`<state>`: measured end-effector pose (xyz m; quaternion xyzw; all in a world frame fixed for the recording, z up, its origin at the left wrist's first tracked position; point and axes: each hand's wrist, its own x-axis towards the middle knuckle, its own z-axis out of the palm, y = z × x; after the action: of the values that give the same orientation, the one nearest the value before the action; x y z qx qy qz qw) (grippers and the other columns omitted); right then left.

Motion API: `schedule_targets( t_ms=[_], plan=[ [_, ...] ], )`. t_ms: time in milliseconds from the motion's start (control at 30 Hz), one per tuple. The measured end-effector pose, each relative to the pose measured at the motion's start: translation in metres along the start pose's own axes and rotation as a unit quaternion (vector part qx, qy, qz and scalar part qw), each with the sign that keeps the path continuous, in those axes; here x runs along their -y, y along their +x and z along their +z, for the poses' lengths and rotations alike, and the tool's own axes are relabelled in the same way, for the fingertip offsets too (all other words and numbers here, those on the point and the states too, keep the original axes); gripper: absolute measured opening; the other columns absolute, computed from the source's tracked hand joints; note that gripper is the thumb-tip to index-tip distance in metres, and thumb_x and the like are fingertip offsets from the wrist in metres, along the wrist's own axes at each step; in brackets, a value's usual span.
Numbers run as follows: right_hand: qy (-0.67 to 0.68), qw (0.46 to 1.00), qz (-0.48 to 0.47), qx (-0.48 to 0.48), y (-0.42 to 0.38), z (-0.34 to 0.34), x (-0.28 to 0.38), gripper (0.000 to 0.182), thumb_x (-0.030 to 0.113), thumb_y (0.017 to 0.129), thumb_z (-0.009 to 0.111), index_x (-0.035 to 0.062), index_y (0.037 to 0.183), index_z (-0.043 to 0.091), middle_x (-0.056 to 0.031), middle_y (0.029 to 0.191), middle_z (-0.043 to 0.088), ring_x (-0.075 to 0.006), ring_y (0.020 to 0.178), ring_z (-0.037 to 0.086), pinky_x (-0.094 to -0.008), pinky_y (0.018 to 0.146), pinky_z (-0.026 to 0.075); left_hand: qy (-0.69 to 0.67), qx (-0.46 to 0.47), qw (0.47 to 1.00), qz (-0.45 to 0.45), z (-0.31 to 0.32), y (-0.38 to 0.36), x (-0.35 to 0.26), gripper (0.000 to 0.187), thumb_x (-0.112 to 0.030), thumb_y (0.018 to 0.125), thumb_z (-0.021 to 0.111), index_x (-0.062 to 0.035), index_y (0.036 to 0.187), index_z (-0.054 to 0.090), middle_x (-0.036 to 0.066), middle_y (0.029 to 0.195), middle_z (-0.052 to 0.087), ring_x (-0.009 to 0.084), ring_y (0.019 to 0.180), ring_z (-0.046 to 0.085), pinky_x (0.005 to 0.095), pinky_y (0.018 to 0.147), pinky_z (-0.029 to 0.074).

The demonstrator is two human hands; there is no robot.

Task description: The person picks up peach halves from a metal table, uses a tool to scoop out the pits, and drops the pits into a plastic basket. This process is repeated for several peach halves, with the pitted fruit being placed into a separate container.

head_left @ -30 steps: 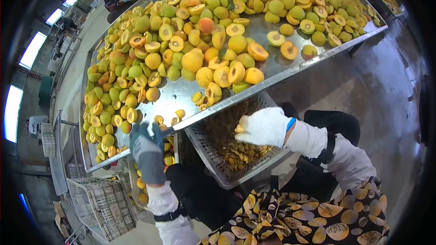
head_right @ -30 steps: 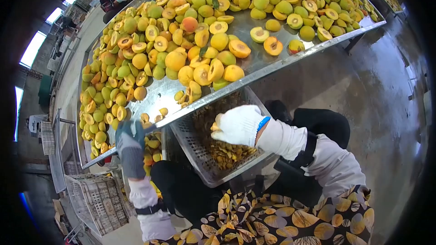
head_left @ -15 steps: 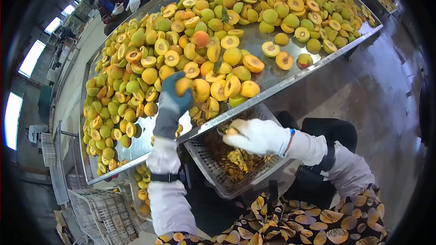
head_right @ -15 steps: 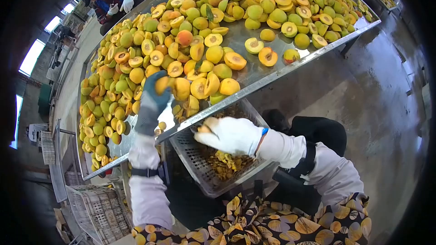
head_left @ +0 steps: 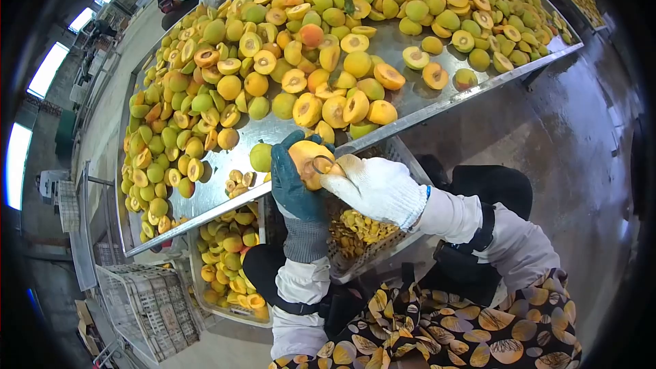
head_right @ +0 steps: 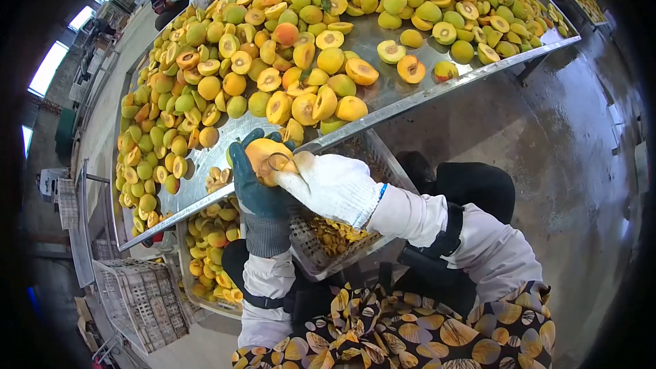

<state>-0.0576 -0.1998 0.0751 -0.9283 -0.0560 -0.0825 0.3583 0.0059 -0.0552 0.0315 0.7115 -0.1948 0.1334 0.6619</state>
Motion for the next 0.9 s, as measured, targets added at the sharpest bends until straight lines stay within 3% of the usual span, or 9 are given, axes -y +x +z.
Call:
schedule_targets(
  t_ms=[100, 200, 300, 533, 600, 700, 800, 867, 900],
  plan=[
    [0.038, 0.999, 0.002, 0.012, 0.000, 0.005, -0.002, 0.047, 0.049, 0.100, 0.049, 0.0036, 0.099, 0.063, -0.0194, 0.076, 0.067, -0.0368, 0.073, 0.069, -0.0458, 0.060, 0.054, -0.081, -0.051, 0.992, -0.085, 0.007, -0.005, -0.006, 0.037, -0.030, 0.105, 0.049, 0.0023, 0.122, 0.054, 0.014, 0.113, 0.063, 0.0228, 0.101, 0.064, 0.0337, 0.090, 0.052],
    [0.097, 0.994, 0.037, 0.042, -0.001, 0.005, 0.003, 0.047, 0.048, 0.100, 0.049, 0.0035, 0.099, 0.062, -0.0206, 0.082, 0.068, -0.0382, 0.079, 0.068, -0.0464, 0.064, 0.054, -0.066, -0.067, 0.993, -0.077, 0.011, -0.010, -0.022, 0.038, -0.023, 0.103, 0.054, 0.0016, 0.130, 0.047, 0.014, 0.122, 0.059, 0.0212, 0.103, 0.062, 0.0337, 0.093, 0.051],
    [0.077, 0.996, -0.035, 0.019, -0.004, 0.014, -0.004, 0.048, 0.049, 0.100, 0.047, 0.0037, 0.101, 0.063, -0.0217, 0.088, 0.068, -0.0391, 0.084, 0.067, -0.0468, 0.069, 0.054, -0.155, -0.078, 0.981, -0.082, 0.013, -0.010, -0.019, 0.034, -0.022, 0.104, 0.050, 0.0021, 0.128, 0.049, 0.013, 0.119, 0.060, 0.0209, 0.102, 0.062, 0.0341, 0.093, 0.051],
    [0.208, 0.974, 0.007, 0.085, 0.003, 0.003, 0.004, 0.052, 0.051, 0.101, 0.043, 0.0022, 0.100, 0.062, -0.0181, 0.076, 0.067, -0.0348, 0.073, 0.068, -0.0438, 0.064, 0.053, 0.074, -0.106, 0.991, -0.027, 0.022, -0.012, -0.047, 0.036, -0.028, 0.106, 0.046, 0.0025, 0.123, 0.055, 0.014, 0.118, 0.062, 0.0248, 0.103, 0.063, 0.0382, 0.092, 0.051],
    [0.357, 0.882, 0.175, 0.254, 0.009, -0.020, 0.013, 0.054, 0.052, 0.101, 0.043, 0.0015, 0.099, 0.062, -0.0149, 0.069, 0.065, -0.0302, 0.068, 0.068, -0.0409, 0.062, 0.053, 0.068, -0.113, 0.991, -0.037, 0.023, -0.014, -0.046, 0.039, -0.031, 0.107, 0.044, 0.0026, 0.123, 0.055, 0.015, 0.118, 0.062, 0.0253, 0.104, 0.063, 0.0383, 0.092, 0.051],
    [0.525, 0.754, 0.224, 0.325, 0.004, -0.021, 0.003, 0.049, 0.048, 0.102, 0.045, 0.0018, 0.091, 0.058, -0.0078, 0.058, 0.058, -0.0167, 0.047, 0.056, -0.0293, 0.043, 0.044, 0.007, -0.114, 0.990, -0.087, 0.022, -0.015, -0.047, 0.043, -0.035, 0.108, 0.041, 0.0024, 0.122, 0.056, 0.016, 0.118, 0.062, 0.0257, 0.104, 0.063, 0.0382, 0.092, 0.052],
    [0.499, 0.777, 0.222, 0.313, 0.004, -0.026, 0.008, 0.050, 0.049, 0.103, 0.044, 0.0029, 0.088, 0.058, -0.0072, 0.055, 0.055, -0.0166, 0.039, 0.050, -0.0292, 0.037, 0.039, -0.076, -0.088, 0.989, -0.090, 0.018, -0.017, -0.045, 0.046, -0.037, 0.109, 0.038, 0.0022, 0.124, 0.056, 0.016, 0.118, 0.063, 0.0249, 0.103, 0.064, 0.0372, 0.093, 0.051],
    [0.401, 0.879, 0.108, 0.236, 0.003, -0.002, -0.008, 0.055, 0.052, 0.101, 0.045, 0.0013, 0.084, 0.056, -0.0071, 0.052, 0.055, -0.0168, 0.036, 0.050, -0.0290, 0.035, 0.039, -0.069, -0.066, 0.991, -0.095, 0.018, -0.016, -0.047, 0.049, -0.040, 0.108, 0.037, 0.0027, 0.125, 0.056, 0.014, 0.114, 0.064, 0.0223, 0.100, 0.064, 0.0358, 0.092, 0.052],
    [0.424, 0.864, 0.111, 0.248, 0.003, -0.002, -0.009, 0.056, 0.053, 0.101, 0.045, 0.0011, 0.083, 0.055, -0.0072, 0.052, 0.055, -0.0170, 0.036, 0.050, -0.0291, 0.035, 0.039, -0.065, -0.055, 0.992, -0.098, 0.017, -0.016, -0.048, 0.051, -0.042, 0.108, 0.037, 0.0030, 0.125, 0.056, 0.013, 0.112, 0.065, 0.0209, 0.098, 0.064, 0.0350, 0.091, 0.052]
  ],
)
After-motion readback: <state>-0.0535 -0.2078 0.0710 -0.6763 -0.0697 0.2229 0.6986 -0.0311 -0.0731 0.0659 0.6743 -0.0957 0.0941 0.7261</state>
